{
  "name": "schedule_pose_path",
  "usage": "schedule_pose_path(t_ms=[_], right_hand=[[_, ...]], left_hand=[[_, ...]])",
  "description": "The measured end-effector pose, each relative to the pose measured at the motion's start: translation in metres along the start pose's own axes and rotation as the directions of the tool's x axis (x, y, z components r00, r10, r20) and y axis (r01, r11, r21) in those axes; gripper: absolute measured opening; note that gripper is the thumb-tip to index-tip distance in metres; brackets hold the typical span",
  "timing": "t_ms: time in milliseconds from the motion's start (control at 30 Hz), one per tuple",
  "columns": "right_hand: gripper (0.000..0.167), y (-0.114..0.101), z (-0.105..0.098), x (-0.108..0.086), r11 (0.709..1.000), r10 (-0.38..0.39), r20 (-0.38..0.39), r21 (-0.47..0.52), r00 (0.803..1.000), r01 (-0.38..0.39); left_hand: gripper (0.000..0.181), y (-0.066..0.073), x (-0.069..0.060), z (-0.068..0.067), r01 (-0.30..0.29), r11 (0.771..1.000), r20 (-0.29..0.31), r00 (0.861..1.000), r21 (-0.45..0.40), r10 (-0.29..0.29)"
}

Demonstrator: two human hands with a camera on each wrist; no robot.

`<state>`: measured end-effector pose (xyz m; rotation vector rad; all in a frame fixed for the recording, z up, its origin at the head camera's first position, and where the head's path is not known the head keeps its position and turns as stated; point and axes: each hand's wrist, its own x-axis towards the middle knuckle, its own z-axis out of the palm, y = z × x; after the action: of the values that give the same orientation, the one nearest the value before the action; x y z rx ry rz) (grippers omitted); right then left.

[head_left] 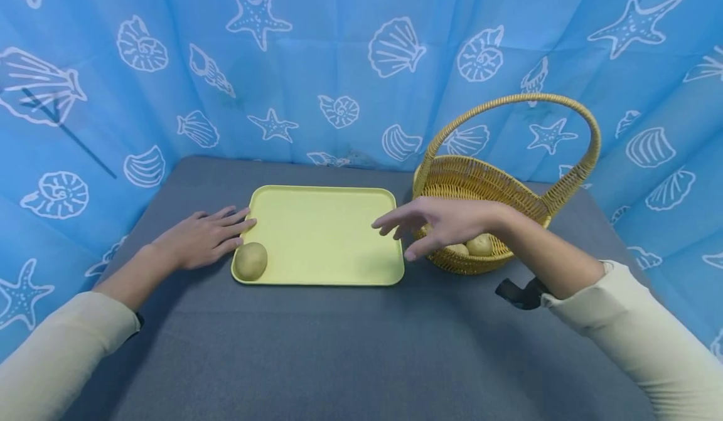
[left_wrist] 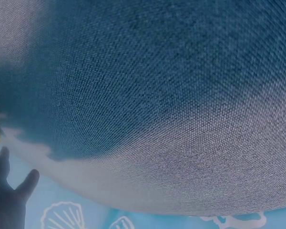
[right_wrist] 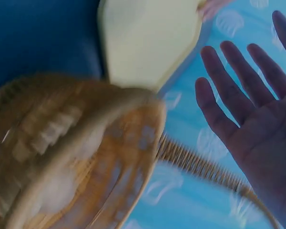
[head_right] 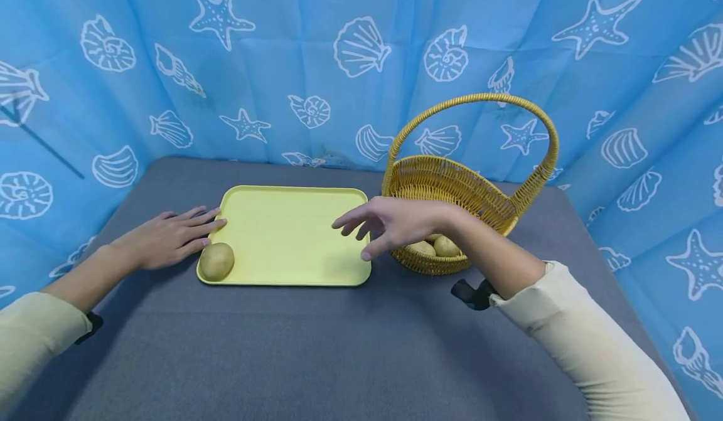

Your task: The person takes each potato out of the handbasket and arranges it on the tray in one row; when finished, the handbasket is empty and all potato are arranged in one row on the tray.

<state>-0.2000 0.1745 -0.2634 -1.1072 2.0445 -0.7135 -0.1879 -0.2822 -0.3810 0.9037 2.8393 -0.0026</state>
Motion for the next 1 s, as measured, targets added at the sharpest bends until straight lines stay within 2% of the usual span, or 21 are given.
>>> schedule_pose_path(t_ms=[133, 300, 500, 800, 1000], right_hand=[[0.067, 0.019, -0.013, -0.026, 0.998, 0.047, -0.010, 0.030, 0.999, -0.047], [0.066, 0.047, -0.027, -0.052, 0.986, 0.116, 0.032, 0.121, 0.993, -0.119], [0.062, 0.075, -0.040, -0.074, 0.942, 0.240, 0.082, 0.221, 0.967, -0.252], [0.058, 0.105, -0.050, -0.091, 0.886, 0.348, 0.150, 0.270, 0.925, -0.377], [0.057, 0.113, -0.052, -0.094, 0.868, 0.375, 0.168, 0.282, 0.912, -0.408]], left_hand=[[0.054, 0.000, 0.000, -0.002, 0.005, 1.000, 0.015, 1.000, 0.007, -0.005], [0.054, 0.002, 0.001, -0.004, -0.001, 1.000, 0.021, 1.000, 0.008, 0.001], [0.054, 0.001, 0.002, -0.002, 0.005, 1.000, 0.031, 0.999, 0.015, -0.006], [0.055, -0.001, 0.002, 0.000, 0.011, 1.000, 0.033, 0.999, 0.013, -0.011], [0.056, 0.000, 0.002, -0.001, 0.015, 1.000, 0.033, 0.999, 0.005, -0.016]])
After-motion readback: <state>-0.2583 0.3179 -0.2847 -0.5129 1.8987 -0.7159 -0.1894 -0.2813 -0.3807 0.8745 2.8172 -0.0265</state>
